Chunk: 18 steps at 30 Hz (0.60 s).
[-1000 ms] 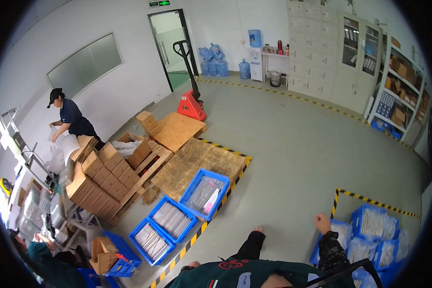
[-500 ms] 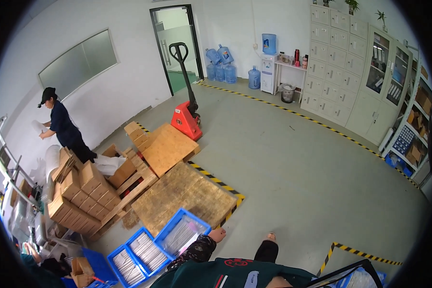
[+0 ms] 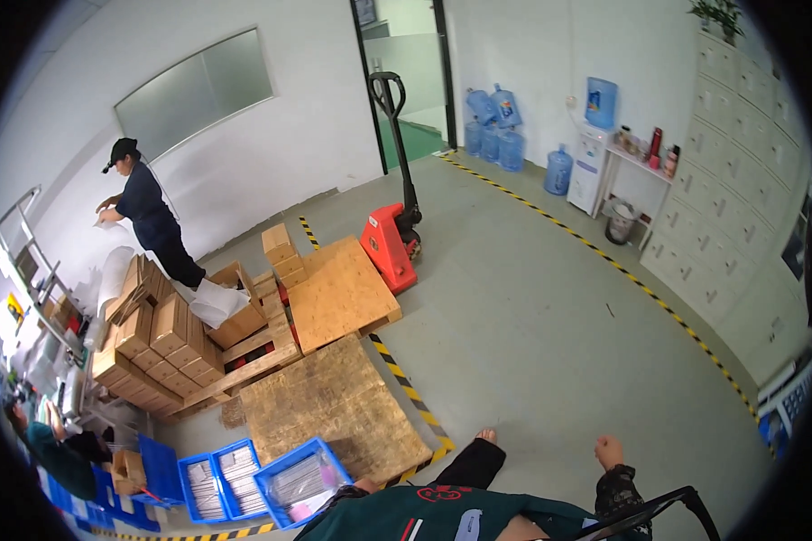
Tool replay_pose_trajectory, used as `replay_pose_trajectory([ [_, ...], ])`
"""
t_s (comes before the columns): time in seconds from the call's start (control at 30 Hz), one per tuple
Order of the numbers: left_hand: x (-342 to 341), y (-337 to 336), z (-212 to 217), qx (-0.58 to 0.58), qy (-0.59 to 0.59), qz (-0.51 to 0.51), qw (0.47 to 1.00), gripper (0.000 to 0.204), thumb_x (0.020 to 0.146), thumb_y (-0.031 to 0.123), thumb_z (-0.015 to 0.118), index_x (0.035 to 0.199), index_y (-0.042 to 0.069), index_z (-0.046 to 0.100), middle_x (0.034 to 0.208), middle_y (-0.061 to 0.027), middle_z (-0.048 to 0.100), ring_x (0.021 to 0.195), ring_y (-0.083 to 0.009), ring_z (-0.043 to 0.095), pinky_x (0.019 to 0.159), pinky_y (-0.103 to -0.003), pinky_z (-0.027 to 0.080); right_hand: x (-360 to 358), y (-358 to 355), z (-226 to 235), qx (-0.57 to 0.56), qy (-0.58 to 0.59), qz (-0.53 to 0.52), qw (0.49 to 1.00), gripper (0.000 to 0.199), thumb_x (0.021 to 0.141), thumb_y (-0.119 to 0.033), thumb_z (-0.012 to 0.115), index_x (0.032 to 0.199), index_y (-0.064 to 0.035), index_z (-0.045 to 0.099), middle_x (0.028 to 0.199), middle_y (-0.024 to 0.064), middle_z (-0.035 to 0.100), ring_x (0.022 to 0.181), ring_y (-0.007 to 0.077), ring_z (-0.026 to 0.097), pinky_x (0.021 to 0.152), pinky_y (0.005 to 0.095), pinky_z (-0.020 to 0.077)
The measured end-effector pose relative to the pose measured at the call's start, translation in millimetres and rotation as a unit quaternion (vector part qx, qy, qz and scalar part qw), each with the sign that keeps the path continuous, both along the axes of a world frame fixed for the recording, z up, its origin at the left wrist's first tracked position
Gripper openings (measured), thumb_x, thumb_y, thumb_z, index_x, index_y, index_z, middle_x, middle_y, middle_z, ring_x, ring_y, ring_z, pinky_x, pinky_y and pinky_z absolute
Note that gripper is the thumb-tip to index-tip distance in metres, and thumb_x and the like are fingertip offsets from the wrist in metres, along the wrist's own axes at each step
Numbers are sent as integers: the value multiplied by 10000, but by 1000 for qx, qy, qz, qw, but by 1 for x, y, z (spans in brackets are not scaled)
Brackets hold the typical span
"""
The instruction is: Packing bagged metal components into a cardboard box and cutting foam cushioning.
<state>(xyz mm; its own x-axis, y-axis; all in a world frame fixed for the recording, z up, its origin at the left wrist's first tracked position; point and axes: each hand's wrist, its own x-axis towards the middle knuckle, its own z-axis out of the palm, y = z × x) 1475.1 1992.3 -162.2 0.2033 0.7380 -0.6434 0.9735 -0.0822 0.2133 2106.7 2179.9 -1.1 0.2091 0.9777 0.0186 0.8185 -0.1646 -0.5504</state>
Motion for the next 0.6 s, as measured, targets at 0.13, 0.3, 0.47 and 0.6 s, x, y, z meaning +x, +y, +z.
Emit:
replay_pose_trajectory([
  [0.13, 11, 113, 15, 55, -22, 19, 998, 270, 791, 273, 505, 831, 34, 625, 823, -162, 614, 776, -278, 608, 668, -398, 488, -73, 113, 42, -95, 138, 101, 981, 162, 778, -155, 519, 818, -8, 574, 629, 93, 584, 551, 157, 582, 502, 280, 454],
  [0.3, 50, 254, 99, 101, -55, -3, 993, 307, 813, 294, 476, 792, 23, 617, 722, -139, 603, 675, -238, 616, 626, -405, 493, -18, 141, 12, -281, -6, 237, 930, 265, 741, -271, 545, 850, -42, 624, 757, 110, 638, 692, 277, 618, 677, 367, 477],
  [0.47, 97, 455, 185, 86, -238, 344, 904, 287, 768, 306, 509, 891, 64, 603, 929, -164, 605, 890, -333, 568, 770, -408, 456, 26, 263, -66, -286, -92, 199, 933, 266, 753, -254, 507, 841, -37, 633, 789, 142, 626, 759, 296, 607, 699, 390, 471],
  [0.6, 91, 547, 172, 113, -198, 348, 909, 266, 768, 302, 517, 871, 75, 610, 918, -160, 607, 884, -330, 571, 756, -408, 462, 12, 389, -30, -312, -127, 195, 921, 258, 760, -246, 499, 832, -36, 631, 803, 157, 618, 785, 316, 594, 710, 406, 467],
])
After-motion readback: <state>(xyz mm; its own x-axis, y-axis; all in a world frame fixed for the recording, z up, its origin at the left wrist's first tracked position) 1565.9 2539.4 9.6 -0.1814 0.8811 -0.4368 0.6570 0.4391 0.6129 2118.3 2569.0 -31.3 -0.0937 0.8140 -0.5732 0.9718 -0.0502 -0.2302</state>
